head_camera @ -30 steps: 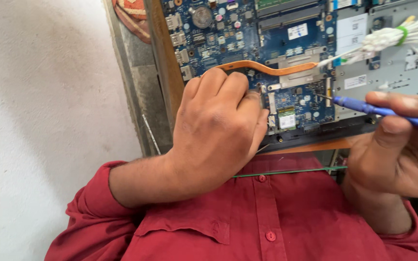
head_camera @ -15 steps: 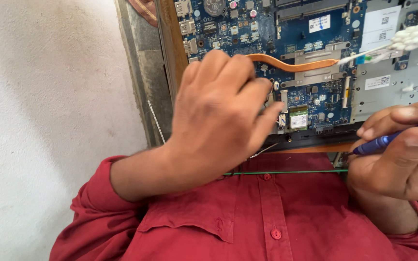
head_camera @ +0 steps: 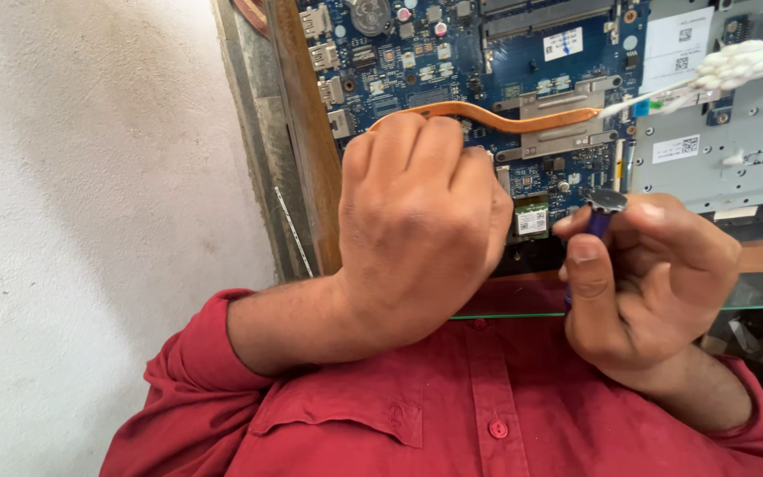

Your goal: The person uses a screwdriver and pliers to remove screws and a small metal bracket from the laptop chassis. They then use a blue-handled screwdriver to unscrew and remove a small component from the motherboard before reattaching the bracket.

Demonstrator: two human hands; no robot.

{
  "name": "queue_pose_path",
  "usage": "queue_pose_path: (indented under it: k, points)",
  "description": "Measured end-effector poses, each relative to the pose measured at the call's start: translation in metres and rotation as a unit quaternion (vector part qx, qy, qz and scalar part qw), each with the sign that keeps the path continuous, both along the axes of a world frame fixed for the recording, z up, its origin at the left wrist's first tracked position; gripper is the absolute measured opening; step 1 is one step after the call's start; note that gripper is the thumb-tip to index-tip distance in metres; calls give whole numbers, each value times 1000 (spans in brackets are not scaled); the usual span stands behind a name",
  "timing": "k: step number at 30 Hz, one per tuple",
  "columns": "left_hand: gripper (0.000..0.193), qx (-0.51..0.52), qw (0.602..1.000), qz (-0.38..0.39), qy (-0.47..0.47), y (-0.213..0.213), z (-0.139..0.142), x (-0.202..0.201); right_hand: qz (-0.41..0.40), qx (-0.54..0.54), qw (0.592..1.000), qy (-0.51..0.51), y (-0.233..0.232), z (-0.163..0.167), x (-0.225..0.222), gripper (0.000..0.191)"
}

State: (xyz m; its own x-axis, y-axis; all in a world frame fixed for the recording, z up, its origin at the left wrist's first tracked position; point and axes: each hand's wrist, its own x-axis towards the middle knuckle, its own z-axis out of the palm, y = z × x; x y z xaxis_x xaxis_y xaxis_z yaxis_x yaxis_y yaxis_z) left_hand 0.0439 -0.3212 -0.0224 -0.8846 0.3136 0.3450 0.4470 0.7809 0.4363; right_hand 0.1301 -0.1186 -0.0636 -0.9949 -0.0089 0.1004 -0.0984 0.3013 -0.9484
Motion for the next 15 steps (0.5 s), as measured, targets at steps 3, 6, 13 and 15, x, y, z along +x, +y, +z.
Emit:
queue_pose_path:
  k: [3,6,13,15]
  points:
    - [12,31,999,5,-14,1,-2,-3,8,6,1000,6,-2,-2,-5,44]
    - [12,45,999,-1,-23,1,-3,-4,21,9,999,32,-6,-3,-8,40]
    - [9,37,999,-16,-13,-5,-9,-3,-6,59,998,6,-17,1,-14,41]
    - [8,26,999,-14,-16,-4,-10,-1,-5,70,997,7,-19,2,-17,41]
